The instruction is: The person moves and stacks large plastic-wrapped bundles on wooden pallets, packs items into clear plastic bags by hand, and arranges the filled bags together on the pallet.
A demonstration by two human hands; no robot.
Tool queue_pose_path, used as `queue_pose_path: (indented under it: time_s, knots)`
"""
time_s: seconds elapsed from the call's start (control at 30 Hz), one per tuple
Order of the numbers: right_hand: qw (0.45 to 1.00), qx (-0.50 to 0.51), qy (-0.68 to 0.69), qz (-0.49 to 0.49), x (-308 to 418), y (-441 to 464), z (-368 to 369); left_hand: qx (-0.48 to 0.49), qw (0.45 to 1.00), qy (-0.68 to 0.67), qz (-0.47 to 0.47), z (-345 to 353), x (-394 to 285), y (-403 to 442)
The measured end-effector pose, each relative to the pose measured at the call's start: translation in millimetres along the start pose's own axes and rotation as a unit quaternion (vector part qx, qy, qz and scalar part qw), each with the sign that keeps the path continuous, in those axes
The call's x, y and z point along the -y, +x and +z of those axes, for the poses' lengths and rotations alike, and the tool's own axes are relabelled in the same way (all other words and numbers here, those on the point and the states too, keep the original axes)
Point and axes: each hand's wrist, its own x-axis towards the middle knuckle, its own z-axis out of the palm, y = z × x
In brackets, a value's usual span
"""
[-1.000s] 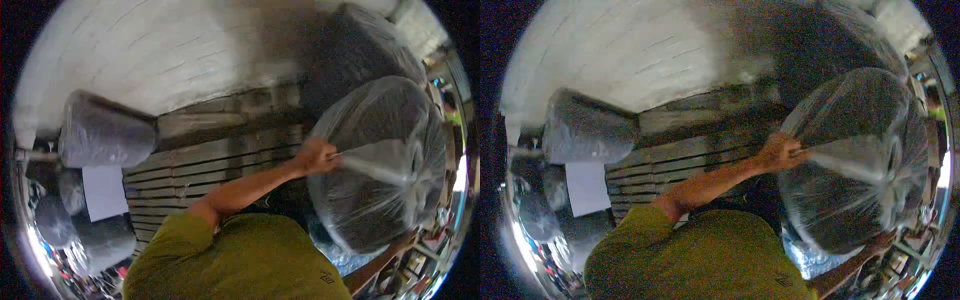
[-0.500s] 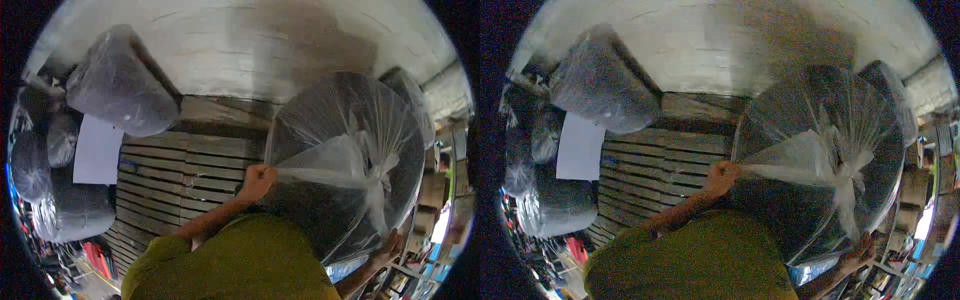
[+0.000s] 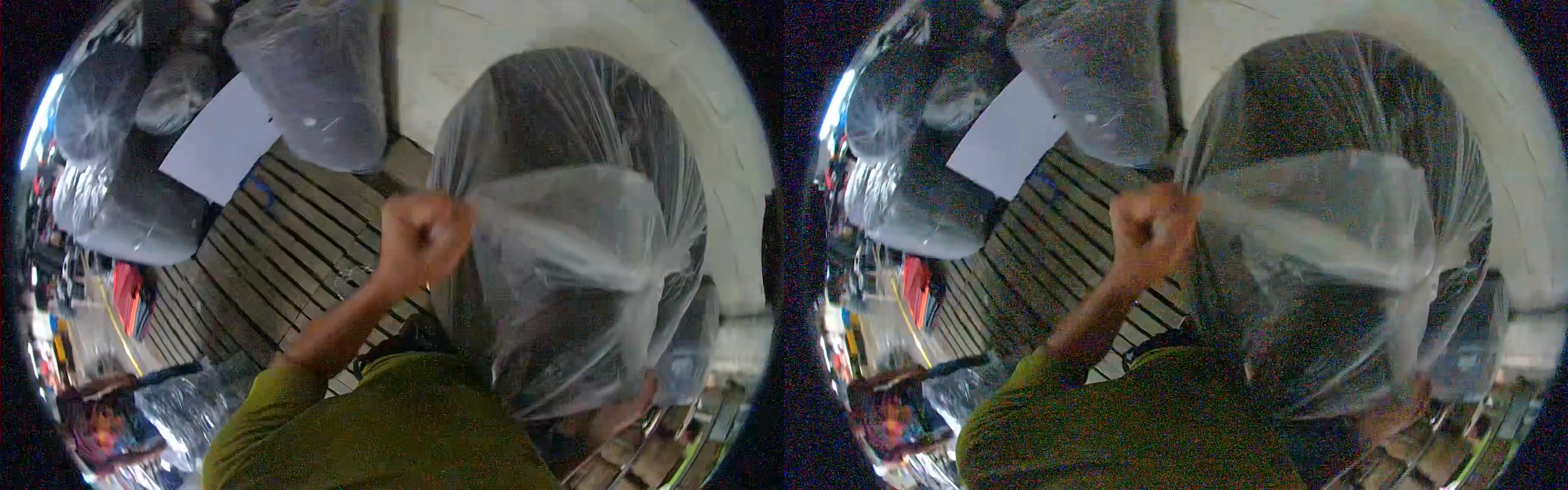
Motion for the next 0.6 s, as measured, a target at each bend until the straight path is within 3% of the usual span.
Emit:
queue_pose_path:
  time_s: [0.03, 0.07, 0.1, 0.13, 0.17, 0.2, 0.27, 0.3, 0.33, 0.37, 0.4, 0.47, 0.5, 0.6]
  knots:
    - [0.990, 0.030, 0.085, 0.107, 3.1, 19.6, 41.1, 0.005, 0.998, -0.031, -0.052, -10.4, 19.4, 22.4]
    - [0.964, 0.044, 0.152, 0.212, 6.1, 39.4, 82.4, -0.026, 0.999, 0.007, -0.023, -18.1, 39.2, 49.2]
    - [0.995, 0.099, -0.021, 0.000, 18.2, 59.8, 136.2, -0.056, 0.997, 0.045, 0.007, -26.2, 61.8, 77.9]
    - [0.955, 0.068, -0.189, -0.216, 30.3, 80.2, 190.1, -0.076, 0.991, 0.108, -0.033, -36.3, 86.5, 105.4]
    - [0.968, 0.048, -0.107, -0.222, 56.0, 96.2, 244.3, -0.093, 0.979, 0.171, -0.067, -52.0, 113.9, 137.3]
    - [0.980, 0.056, 0.027, -0.190, 85.2, 113.1, 290.4, -0.090, 0.977, 0.191, -0.026, -61.4, 155.0, 149.1]
    - [0.947, 0.082, 0.292, -0.110, 132.3, 172.1, 372.0, -0.082, 0.968, 0.230, 0.063, -72.2, 245.0, 168.7]
    - [0.924, 0.099, 0.362, -0.073, 144.4, 211.1, 405.5, -0.068, 0.960, 0.268, 0.035, -68.7, 258.4, 186.9]
    - [0.919, 0.121, 0.372, -0.043, 151.2, 251.9, 438.5, -0.049, 0.952, 0.301, -0.006, -61.0, 268.6, 193.6]
    - [0.949, 0.111, 0.296, -0.023, 157.8, 289.6, 477.4, -0.031, 0.942, 0.333, -0.043, -53.8, 280.3, 208.8]
    - [0.970, 0.105, 0.217, -0.002, 163.2, 326.8, 516.8, -0.013, 0.929, 0.371, 0.005, -52.9, 300.2, 231.5]
    - [0.970, 0.117, 0.202, -0.071, 177.3, 363.3, 560.7, 0.021, 0.893, 0.440, 0.089, -54.9, 335.1, 246.9]
    - [0.967, 0.130, 0.191, -0.104, 178.6, 375.6, 579.4, -0.028, 0.889, 0.452, 0.068, -58.1, 350.9, 254.9]
    - [0.965, 0.129, 0.220, -0.063, 174.9, 375.1, 586.2, -0.131, 0.878, 0.461, 0.004, -75.8, 373.2, 272.0]
